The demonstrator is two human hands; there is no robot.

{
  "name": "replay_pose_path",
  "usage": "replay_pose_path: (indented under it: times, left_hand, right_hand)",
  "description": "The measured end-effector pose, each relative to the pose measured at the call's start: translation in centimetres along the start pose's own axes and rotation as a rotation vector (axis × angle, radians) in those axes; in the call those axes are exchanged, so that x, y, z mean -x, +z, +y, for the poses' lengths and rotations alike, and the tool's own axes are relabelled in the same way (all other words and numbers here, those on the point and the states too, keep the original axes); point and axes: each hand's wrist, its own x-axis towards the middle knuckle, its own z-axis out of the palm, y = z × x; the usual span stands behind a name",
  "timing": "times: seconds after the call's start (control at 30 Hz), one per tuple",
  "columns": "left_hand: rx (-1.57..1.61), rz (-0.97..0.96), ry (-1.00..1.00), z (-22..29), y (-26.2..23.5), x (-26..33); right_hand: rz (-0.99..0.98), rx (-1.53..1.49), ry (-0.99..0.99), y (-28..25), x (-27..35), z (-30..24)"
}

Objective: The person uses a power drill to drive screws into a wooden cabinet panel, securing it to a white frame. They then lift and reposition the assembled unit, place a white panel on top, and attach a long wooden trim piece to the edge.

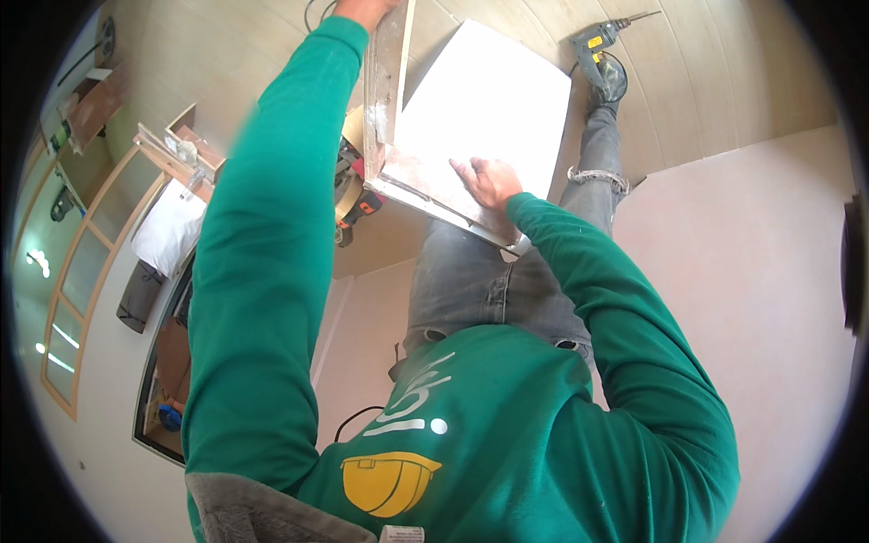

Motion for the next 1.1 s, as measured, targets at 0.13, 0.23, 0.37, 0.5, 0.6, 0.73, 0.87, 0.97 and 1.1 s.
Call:
replay_pose_path:
  times: [0.13, 0.23, 0.37, 0.5, 0.6, 0.73, 0.87, 0.97, 1.1]
  left_hand:
    - [-0.009, -0.068, 0.004, -2.5, 5.0, -3.3]
    - [-0.192, -0.167, 0.0, -3.4, 8.7, -5.1]
    - [-0.64, -0.198, 0.564, -15.3, 17.6, -9.5]
    - [-0.627, -0.397, 0.405, -21.1, 22.5, -10.5]
    - [-0.516, -0.37, 0.367, -24.5, 24.1, -9.5]
    - [-0.088, -0.332, -0.046, -9.4, 15.0, -7.0]
    - [0.387, -0.258, -0.156, -4.7, 1.1, -4.6]
    - [0.599, -0.074, 0.029, -8.7, -11.0, 0.2]
    - [0.758, 0.205, 0.011, -6.7, -22.4, 13.8]
  right_hand:
    - [0.016, -0.019, 0.004, 0.0, -0.4, 0.0]
    - [0.019, -0.042, 0.008, 0.1, -0.8, 0.6]
    - [0.031, -0.055, -0.049, 0.8, -0.7, 1.3]
    - [0.045, -0.074, -0.031, 0.6, -0.9, 1.0]
    - [0.072, -0.045, -0.043, 1.0, -0.7, 1.7]
    - [0.05, -0.104, -0.02, 0.7, -1.1, 1.4]
    - [0.059, -0.066, -0.015, 0.6, -0.5, 0.8]
    - [0.009, -0.019, -0.003, 0.9, -0.2, 1.2]
    - [0.009, 0.036, 0.015, 1.3, 0.1, 1.1]
